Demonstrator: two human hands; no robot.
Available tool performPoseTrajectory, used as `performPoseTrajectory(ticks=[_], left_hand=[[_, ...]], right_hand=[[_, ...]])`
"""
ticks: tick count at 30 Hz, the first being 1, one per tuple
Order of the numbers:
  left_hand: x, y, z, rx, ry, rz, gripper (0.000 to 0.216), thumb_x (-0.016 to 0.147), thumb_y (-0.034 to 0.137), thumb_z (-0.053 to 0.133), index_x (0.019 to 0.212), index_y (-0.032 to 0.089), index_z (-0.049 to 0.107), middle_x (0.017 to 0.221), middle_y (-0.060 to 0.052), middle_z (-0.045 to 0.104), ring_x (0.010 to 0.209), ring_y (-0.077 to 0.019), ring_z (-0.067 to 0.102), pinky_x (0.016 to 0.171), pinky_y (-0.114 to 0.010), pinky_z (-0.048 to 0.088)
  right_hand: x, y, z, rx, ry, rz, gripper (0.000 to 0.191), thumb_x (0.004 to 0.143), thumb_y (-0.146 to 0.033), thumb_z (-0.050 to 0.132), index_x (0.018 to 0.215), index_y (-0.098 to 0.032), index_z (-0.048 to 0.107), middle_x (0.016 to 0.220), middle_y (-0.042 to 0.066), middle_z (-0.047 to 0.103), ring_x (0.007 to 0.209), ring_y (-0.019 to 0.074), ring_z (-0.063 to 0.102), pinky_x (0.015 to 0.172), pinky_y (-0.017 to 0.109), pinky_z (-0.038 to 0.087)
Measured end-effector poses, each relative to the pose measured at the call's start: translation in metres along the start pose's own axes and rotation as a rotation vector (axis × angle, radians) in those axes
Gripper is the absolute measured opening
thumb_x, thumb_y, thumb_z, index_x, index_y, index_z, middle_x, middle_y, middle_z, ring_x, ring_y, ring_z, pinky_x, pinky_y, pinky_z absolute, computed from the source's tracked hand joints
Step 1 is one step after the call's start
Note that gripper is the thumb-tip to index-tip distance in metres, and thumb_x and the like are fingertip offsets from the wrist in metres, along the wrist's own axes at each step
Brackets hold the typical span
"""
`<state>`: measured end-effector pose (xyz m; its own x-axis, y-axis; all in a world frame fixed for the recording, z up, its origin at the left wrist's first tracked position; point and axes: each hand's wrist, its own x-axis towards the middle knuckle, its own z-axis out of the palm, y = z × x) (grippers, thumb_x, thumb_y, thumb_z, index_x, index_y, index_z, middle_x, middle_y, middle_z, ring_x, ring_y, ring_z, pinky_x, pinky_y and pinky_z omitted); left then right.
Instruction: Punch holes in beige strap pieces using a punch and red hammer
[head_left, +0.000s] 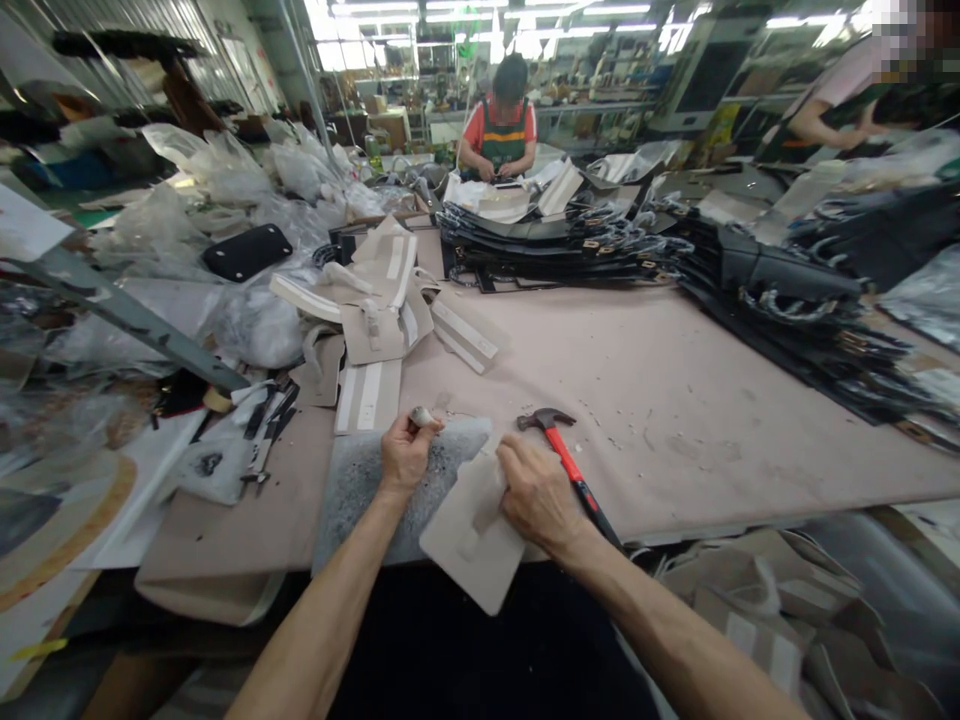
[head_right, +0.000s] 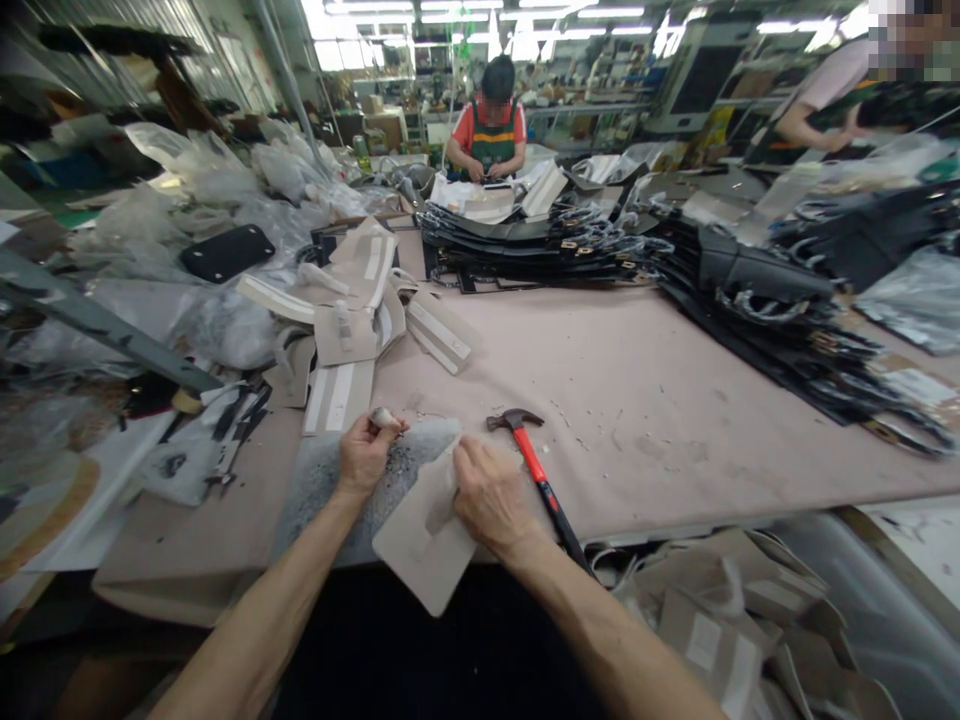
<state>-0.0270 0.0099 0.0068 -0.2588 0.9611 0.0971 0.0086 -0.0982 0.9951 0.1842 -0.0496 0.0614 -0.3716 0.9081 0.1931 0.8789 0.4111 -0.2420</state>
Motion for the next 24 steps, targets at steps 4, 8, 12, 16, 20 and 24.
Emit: performPoseTrajectory(ticks=[4,8,12,16,20,24], left_hand=[[0.003,-0.005,-0.011,-0.003,0.098,-0.05,0.03,0.072,0.036,0.078,0.088,0.015,0.065,0.076,-0.002,0.072,0.072,-0.0155,0.069,0.068,-0.024,0.054],[0.002,-0.006,-0.01,-0.01,0.186,-0.04,0.029,0.072,0.036,0.077,0.086,0.014,0.065,0.075,-0.003,0.072,0.07,-0.0158,0.07,0.068,-0.024,0.054],[0.0,-0.009,-0.01,-0.07,0.245,-0.046,0.032,0.075,0.039,0.076,0.09,0.013,0.065,0.078,-0.003,0.073,0.072,-0.0158,0.071,0.072,-0.026,0.056],[-0.002,-0.007,-0.009,-0.095,0.147,-0.034,0.036,0.073,0.038,0.079,0.095,0.014,0.065,0.082,-0.003,0.073,0.077,-0.0163,0.072,0.078,-0.029,0.057],[0.0,0.005,0.001,-0.132,0.026,-0.008,0.045,0.075,0.038,0.078,0.11,0.016,0.061,0.088,-0.004,0.075,0.082,-0.0174,0.072,0.083,-0.032,0.057],[0.004,0.011,0.018,-0.078,-0.172,-0.007,0.036,0.075,0.035,0.077,0.103,0.016,0.064,0.09,-0.006,0.075,0.083,-0.0175,0.071,0.08,-0.029,0.056]], right_hand=[[0.018,0.014,-0.026,-0.063,0.002,0.339,0.031,0.083,-0.012,0.049,0.111,-0.016,0.059,0.101,0.01,0.068,0.082,0.0214,0.062,0.066,0.029,0.038],[0.017,0.016,-0.038,-0.049,-0.027,0.437,0.027,0.085,-0.018,0.051,0.11,-0.018,0.059,0.088,0.009,0.069,0.077,0.0231,0.065,0.065,0.03,0.037],[0.007,0.006,-0.029,0.085,-0.075,0.469,0.033,0.089,-0.034,0.055,0.115,-0.014,0.06,0.089,0.012,0.07,0.082,0.0262,0.067,0.069,0.032,0.042],[-0.005,-0.014,-0.014,0.228,-0.058,0.445,0.047,0.093,-0.036,0.052,0.134,-0.013,0.051,0.088,0.011,0.071,0.081,0.0259,0.069,0.072,0.034,0.046],[-0.015,-0.037,0.0,0.31,-0.084,0.396,0.042,0.095,-0.034,0.05,0.132,-0.015,0.055,0.099,0.013,0.073,0.088,0.027,0.07,0.077,0.035,0.049],[-0.019,-0.049,0.01,0.331,-0.149,0.368,0.043,0.095,-0.038,0.053,0.129,-0.013,0.057,0.103,0.016,0.072,0.092,0.0287,0.069,0.08,0.036,0.05]])
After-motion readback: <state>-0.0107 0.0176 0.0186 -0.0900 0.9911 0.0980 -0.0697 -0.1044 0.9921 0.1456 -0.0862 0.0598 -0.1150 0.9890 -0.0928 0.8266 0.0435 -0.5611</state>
